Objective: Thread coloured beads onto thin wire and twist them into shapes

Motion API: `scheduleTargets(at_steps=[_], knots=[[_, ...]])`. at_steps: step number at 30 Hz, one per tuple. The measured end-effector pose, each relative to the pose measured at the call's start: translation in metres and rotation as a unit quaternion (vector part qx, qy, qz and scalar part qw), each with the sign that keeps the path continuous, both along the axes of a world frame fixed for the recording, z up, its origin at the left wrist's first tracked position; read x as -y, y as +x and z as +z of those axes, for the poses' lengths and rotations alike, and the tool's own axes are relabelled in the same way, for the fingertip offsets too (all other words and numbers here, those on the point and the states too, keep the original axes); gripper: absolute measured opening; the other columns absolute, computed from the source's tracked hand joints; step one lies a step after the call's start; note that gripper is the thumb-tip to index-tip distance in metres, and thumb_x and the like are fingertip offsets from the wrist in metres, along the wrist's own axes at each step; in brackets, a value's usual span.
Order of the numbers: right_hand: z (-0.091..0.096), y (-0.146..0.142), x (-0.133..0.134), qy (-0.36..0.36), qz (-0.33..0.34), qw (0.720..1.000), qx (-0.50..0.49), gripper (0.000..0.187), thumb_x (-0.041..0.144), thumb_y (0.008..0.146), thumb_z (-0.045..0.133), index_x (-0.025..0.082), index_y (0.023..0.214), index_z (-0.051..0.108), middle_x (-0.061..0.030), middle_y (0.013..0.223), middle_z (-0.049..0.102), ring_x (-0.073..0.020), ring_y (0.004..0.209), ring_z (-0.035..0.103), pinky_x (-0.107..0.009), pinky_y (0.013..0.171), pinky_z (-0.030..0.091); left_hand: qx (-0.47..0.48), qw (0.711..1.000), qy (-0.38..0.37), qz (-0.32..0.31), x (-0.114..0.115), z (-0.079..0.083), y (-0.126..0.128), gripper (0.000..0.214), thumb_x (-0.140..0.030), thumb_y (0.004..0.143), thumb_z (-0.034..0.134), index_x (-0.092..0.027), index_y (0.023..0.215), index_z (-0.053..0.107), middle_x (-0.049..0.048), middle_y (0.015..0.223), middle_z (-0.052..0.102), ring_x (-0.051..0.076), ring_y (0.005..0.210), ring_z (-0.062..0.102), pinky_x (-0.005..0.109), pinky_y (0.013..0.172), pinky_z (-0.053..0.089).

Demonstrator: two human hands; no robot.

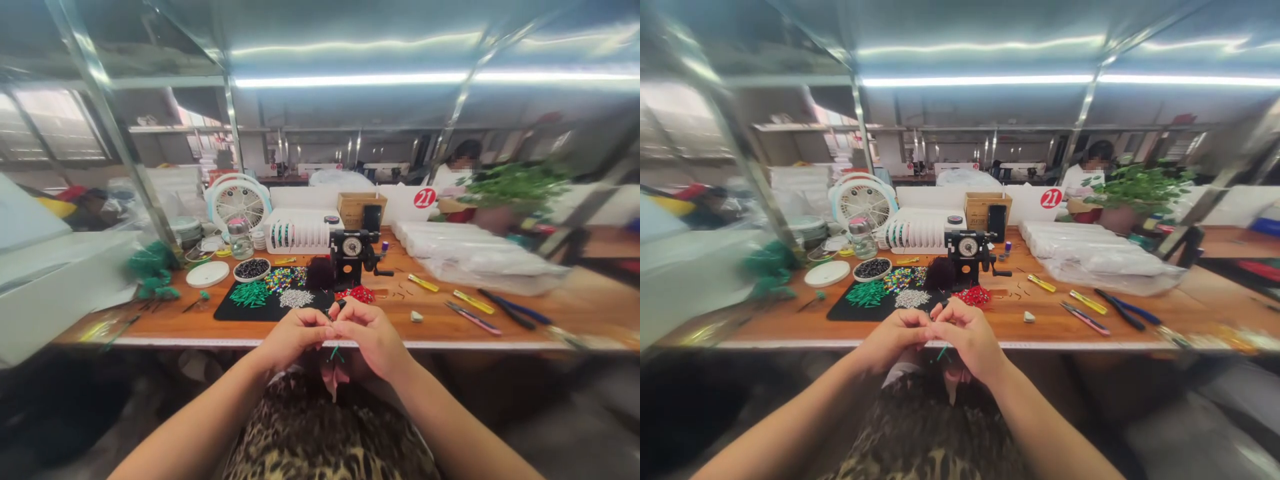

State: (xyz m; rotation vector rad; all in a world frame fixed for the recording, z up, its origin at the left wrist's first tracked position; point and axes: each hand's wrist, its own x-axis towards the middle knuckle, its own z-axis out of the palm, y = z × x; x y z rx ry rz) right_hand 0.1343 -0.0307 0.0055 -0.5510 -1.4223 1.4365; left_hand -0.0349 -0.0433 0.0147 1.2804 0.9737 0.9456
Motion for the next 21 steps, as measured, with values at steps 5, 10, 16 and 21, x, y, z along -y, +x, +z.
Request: scheduleTargets(at_steps=[5,10,16,21], knots=[[-0.001,-0.003,-0.001,-0.004,0.002,1.000,0.000,0.013,0.020,0.070,0.070,0.017,0.061,0.060,-0.0003,0.082,0.058,-0.0151,0.083,0.054,-0.027,0.074,0.042,0.021,0.999,-0.039,0.008,0.000,-0.001,0.001,0.021,-0.029,0.061,0.076,-0.014,0.060,0.062,-0.0037,0.049,0.050,0.008,0.049,0.039,0.022,0.049,0.023],[-0.001,-0.004,0.002,-0.022,-0.013,1.000,0.002,0.012,0.019,0.070,0.068,0.017,0.062,0.059,0.0000,0.084,0.059,-0.0140,0.078,0.054,-0.027,0.072,0.042,-0.031,0.999,-0.009,0.019,0.001,0.004,0.000,0.023,-0.032,0.062,0.075,-0.014,0.060,0.061,-0.0040,0.048,0.049,0.008,0.048,0.039,0.022,0.049,0.024],[-0.001,-0.001,0.006,0.017,-0.063,0.994,0.087,0.015,0.023,0.074,0.064,0.016,0.063,0.056,0.0026,0.068,0.055,-0.0092,0.062,0.048,-0.022,0.059,0.038,-0.085,0.996,0.018,0.013,0.006,0.003,0.000,0.022,-0.032,0.064,0.074,-0.014,0.062,0.062,-0.0038,0.050,0.054,0.008,0.048,0.042,0.021,0.049,0.028],[-0.012,0.002,0.011,-0.038,-0.047,0.986,0.153,0.018,0.033,0.081,0.058,0.019,0.072,0.051,0.0082,0.050,0.045,-0.0060,0.040,0.037,-0.019,0.042,0.027,-0.089,0.996,0.015,-0.024,0.009,-0.001,0.001,0.021,-0.034,0.068,0.071,-0.015,0.066,0.063,-0.0008,0.057,0.061,0.011,0.049,0.050,0.022,0.048,0.033]])
